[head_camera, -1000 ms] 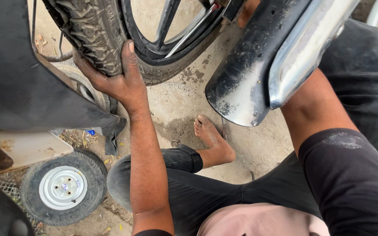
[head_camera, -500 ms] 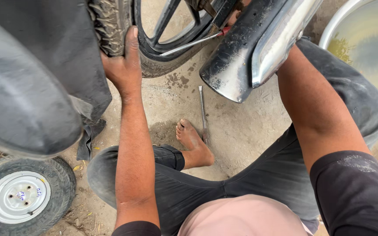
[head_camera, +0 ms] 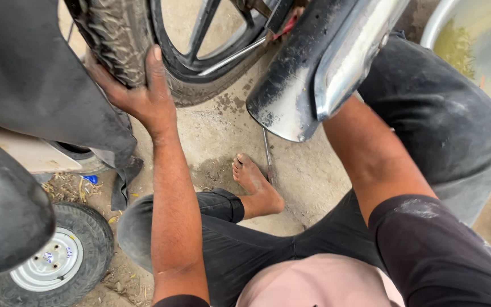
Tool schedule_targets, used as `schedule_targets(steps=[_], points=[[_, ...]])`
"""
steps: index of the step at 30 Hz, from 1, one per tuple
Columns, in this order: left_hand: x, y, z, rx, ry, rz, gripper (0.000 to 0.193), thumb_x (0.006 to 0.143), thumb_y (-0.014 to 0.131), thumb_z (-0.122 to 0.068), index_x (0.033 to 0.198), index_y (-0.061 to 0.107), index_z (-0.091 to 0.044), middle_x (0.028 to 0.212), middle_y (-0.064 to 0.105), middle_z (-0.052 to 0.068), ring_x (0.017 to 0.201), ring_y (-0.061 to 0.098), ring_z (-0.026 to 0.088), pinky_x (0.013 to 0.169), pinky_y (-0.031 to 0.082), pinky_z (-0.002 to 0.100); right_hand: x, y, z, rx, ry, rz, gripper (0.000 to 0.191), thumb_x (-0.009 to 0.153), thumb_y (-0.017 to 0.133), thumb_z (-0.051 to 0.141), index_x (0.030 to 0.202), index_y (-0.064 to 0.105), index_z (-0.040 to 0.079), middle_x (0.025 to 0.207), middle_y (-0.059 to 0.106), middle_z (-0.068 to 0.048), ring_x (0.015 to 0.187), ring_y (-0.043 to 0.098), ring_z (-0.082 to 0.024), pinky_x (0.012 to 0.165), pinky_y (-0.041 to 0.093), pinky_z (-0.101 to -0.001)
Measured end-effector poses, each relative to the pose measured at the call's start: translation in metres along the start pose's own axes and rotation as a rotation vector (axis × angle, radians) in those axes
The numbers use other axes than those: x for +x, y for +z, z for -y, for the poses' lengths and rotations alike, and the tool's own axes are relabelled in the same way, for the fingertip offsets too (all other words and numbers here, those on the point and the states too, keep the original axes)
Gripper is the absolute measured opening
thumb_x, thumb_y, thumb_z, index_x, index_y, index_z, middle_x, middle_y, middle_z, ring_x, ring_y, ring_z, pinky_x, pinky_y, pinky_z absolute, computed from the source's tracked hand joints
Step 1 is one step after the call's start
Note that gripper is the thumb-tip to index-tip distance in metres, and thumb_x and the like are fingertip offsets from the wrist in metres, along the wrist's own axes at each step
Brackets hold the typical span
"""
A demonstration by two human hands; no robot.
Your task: The person sits on the ground beside a motorcycle and uses a screwdriver to pry the tire bead away from the wheel rim, working around the wheel while holding the tire steady with the other hand. The person continues prying at different points on the rim and then sets the screwdriver down on the ground.
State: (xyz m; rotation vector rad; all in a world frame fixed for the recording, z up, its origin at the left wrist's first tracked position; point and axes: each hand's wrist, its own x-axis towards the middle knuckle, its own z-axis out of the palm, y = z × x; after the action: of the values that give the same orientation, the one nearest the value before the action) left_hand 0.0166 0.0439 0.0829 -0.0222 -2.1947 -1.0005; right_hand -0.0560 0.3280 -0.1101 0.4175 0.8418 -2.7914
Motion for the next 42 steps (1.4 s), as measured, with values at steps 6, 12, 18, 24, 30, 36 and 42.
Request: schedule_targets(steps=[6, 12, 18, 24, 30, 36, 42], points=[[-0.001, 0.000, 0.008, 0.019, -0.017, 0.008, 0.082, 0.099, 0.085, -0.035, 0.156, 0.036, -0.003, 0.143, 0.056, 0.017, 0.136, 0.057, 0.028, 0.119, 0.043, 0.046, 0.005, 0.026, -0.040, 0.055, 0.003, -0.029, 0.032, 0.104, 0.060, 0.031, 0.114, 0.055, 0.001, 0.088, 0.065, -0.013, 0.076, 0.066, -0.025, 0.071, 0.056, -0.0410], [-0.004, 0.000, 0.019, 0.009, -0.027, 0.015, 0.083, 0.102, 0.084, -0.037, 0.158, 0.033, -0.003, 0.146, 0.050, 0.019, 0.140, 0.053, 0.030, 0.117, 0.041, 0.047, 0.022, 0.016, -0.030, 0.064, -0.008, -0.027, 0.034, 0.104, 0.060, 0.033, 0.114, 0.055, 0.001, 0.089, 0.065, -0.014, 0.078, 0.066, -0.026, 0.073, 0.057, -0.0419], [-0.011, -0.002, 0.027, -0.044, -0.036, 0.008, 0.082, 0.104, 0.083, -0.036, 0.156, 0.030, -0.002, 0.151, 0.048, 0.019, 0.139, 0.049, 0.029, 0.119, 0.039, 0.046, 0.023, 0.010, -0.031, 0.065, 0.002, -0.016, 0.036, 0.103, 0.061, 0.034, 0.114, 0.056, 0.001, 0.090, 0.065, -0.014, 0.079, 0.067, -0.026, 0.075, 0.058, -0.0427], [-0.009, -0.003, 0.032, -0.041, -0.025, 0.011, 0.085, 0.103, 0.083, -0.038, 0.157, 0.029, -0.003, 0.153, 0.045, 0.019, 0.144, 0.047, 0.030, 0.122, 0.037, 0.047, 0.025, 0.005, -0.030, 0.072, 0.000, -0.012, 0.037, 0.102, 0.061, 0.036, 0.114, 0.057, 0.001, 0.091, 0.065, -0.014, 0.081, 0.068, -0.027, 0.077, 0.059, -0.0436], [-0.006, 0.000, 0.024, -0.019, -0.034, 0.017, 0.084, 0.101, 0.086, -0.042, 0.154, 0.033, -0.003, 0.146, 0.051, 0.017, 0.140, 0.052, 0.029, 0.119, 0.041, 0.047, 0.023, -0.005, -0.011, 0.052, -0.005, -0.001, 0.039, 0.102, 0.062, 0.038, 0.114, 0.057, 0.001, 0.091, 0.066, -0.015, 0.083, 0.068, -0.028, 0.080, 0.059, -0.0445], [-0.007, 0.000, 0.015, -0.017, -0.006, 0.010, 0.079, 0.101, 0.085, -0.039, 0.153, 0.037, -0.006, 0.143, 0.054, 0.014, 0.134, 0.053, 0.027, 0.116, 0.041, 0.045, 0.024, 0.002, -0.009, 0.027, 0.012, 0.022, 0.040, 0.101, 0.062, 0.039, 0.114, 0.058, 0.001, 0.092, 0.066, -0.015, 0.084, 0.069, -0.029, 0.082, 0.060, -0.0453], [-0.008, 0.007, 0.018, -0.071, -0.039, -0.012, 0.079, 0.097, 0.085, -0.041, 0.150, 0.041, -0.004, 0.139, 0.058, 0.014, 0.130, 0.059, 0.026, 0.112, 0.046, 0.042, 0.011, 0.007, -0.006, -0.003, -0.010, -0.001, 0.042, 0.100, 0.063, 0.041, 0.113, 0.059, 0.001, 0.093, 0.066, -0.015, 0.086, 0.070, -0.029, 0.084, 0.061, -0.0462]])
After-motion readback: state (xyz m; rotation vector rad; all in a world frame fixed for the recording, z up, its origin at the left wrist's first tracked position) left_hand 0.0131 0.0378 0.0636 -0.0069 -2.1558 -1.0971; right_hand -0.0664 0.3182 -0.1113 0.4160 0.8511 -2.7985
